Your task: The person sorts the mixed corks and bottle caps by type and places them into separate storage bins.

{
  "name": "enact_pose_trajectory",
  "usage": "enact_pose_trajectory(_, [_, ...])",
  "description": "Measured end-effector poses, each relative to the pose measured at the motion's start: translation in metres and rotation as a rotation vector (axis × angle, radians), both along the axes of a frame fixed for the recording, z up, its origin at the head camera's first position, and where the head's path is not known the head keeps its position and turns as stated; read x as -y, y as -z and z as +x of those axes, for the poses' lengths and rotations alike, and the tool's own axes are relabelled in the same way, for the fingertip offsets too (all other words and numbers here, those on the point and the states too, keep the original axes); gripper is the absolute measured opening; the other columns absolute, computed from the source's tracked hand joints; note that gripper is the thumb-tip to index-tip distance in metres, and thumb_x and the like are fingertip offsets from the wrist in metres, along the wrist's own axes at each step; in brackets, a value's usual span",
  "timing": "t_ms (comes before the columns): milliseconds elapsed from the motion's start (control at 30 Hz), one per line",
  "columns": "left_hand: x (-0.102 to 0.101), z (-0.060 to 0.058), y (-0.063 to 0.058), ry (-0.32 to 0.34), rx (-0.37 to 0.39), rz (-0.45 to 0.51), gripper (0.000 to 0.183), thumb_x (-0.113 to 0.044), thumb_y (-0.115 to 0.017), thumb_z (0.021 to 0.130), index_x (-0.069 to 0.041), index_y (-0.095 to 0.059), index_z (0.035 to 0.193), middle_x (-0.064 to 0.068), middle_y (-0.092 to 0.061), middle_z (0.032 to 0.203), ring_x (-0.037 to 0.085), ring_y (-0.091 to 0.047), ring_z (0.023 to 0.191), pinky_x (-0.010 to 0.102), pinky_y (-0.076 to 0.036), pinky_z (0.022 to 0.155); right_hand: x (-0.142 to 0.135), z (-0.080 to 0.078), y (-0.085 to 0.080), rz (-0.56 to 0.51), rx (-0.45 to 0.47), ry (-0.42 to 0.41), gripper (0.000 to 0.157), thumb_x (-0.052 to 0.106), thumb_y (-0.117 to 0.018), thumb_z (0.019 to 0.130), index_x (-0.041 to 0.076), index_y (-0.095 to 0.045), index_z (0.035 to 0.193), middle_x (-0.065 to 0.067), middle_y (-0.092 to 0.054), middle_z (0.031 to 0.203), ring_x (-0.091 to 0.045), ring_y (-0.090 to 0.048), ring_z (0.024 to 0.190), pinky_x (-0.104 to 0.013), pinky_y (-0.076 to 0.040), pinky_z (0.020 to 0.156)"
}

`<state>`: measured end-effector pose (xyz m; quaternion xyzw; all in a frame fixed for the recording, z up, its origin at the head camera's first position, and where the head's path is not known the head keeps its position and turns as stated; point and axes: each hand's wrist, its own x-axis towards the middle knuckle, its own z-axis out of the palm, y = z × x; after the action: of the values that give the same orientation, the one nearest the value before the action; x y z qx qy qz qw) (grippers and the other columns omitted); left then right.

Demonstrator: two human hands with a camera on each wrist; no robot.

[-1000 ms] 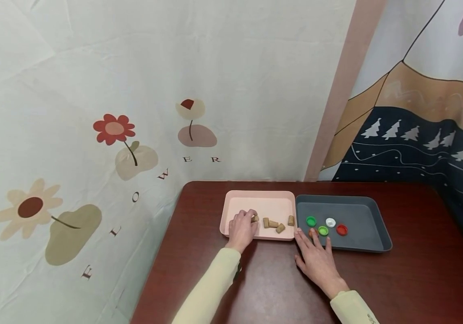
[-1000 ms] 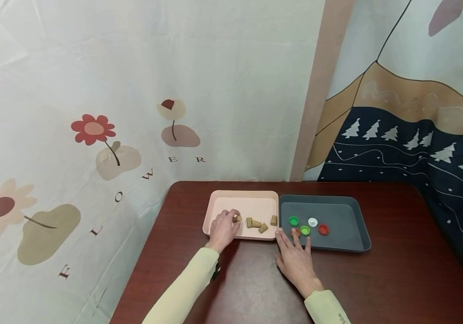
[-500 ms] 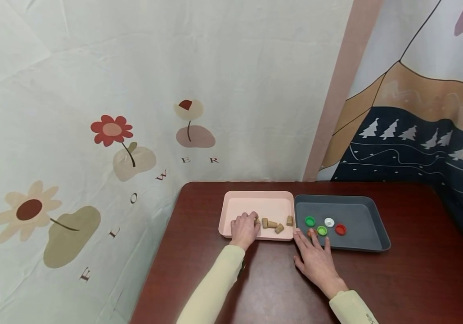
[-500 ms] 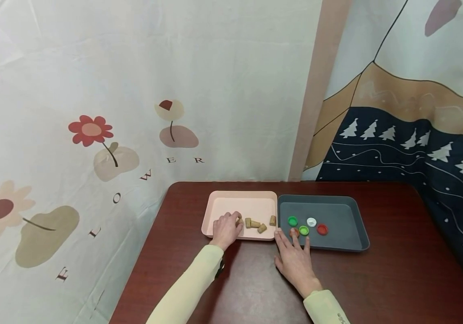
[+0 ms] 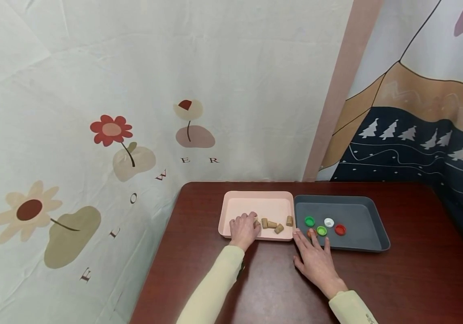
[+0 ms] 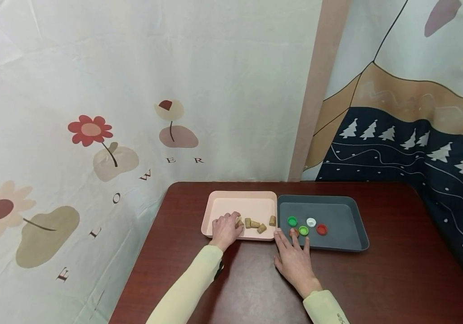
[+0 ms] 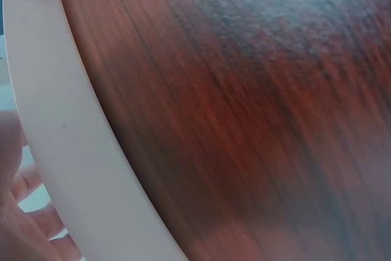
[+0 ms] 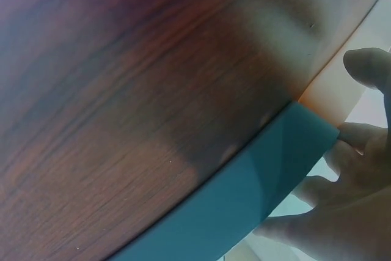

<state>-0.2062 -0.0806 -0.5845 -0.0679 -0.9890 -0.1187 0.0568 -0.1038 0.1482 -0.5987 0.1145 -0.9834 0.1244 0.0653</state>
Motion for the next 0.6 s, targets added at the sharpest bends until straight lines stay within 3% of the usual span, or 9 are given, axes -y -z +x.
enact_pose_trajectory(200, [0.006, 0.007, -0.003, 0.011, -0.006, 0.039, 0.05, -0.039, -0.076, 0.091, -0.017, -0.067, 0.135, 0.011, -0.069, 0.119, 0.033, -0.067, 0.104, 0.056, -0.045, 0.096, -0.001, -0.001, -0.001, 0.002, -0.003, -0.006, 0.076, 0.029, -0.082, 0.086, 0.008, -0.052, 0.153, -0.01, -0.051, 0.156, -0.043, -0.038, 0.148, -0.08, -0.024, 0.107])
enact_pose_trajectory(600, [0.012, 0.021, -0.006, 0.079, -0.107, 0.122, 0.057, -0.046, -0.064, 0.095, -0.014, -0.061, 0.143, 0.013, -0.056, 0.147, 0.034, -0.052, 0.136, 0.067, -0.035, 0.109, -0.004, -0.001, -0.003, -0.012, 0.01, 0.018, 0.073, 0.037, -0.077, 0.091, 0.009, -0.052, 0.153, -0.012, -0.049, 0.157, -0.044, -0.036, 0.148, -0.081, -0.022, 0.107])
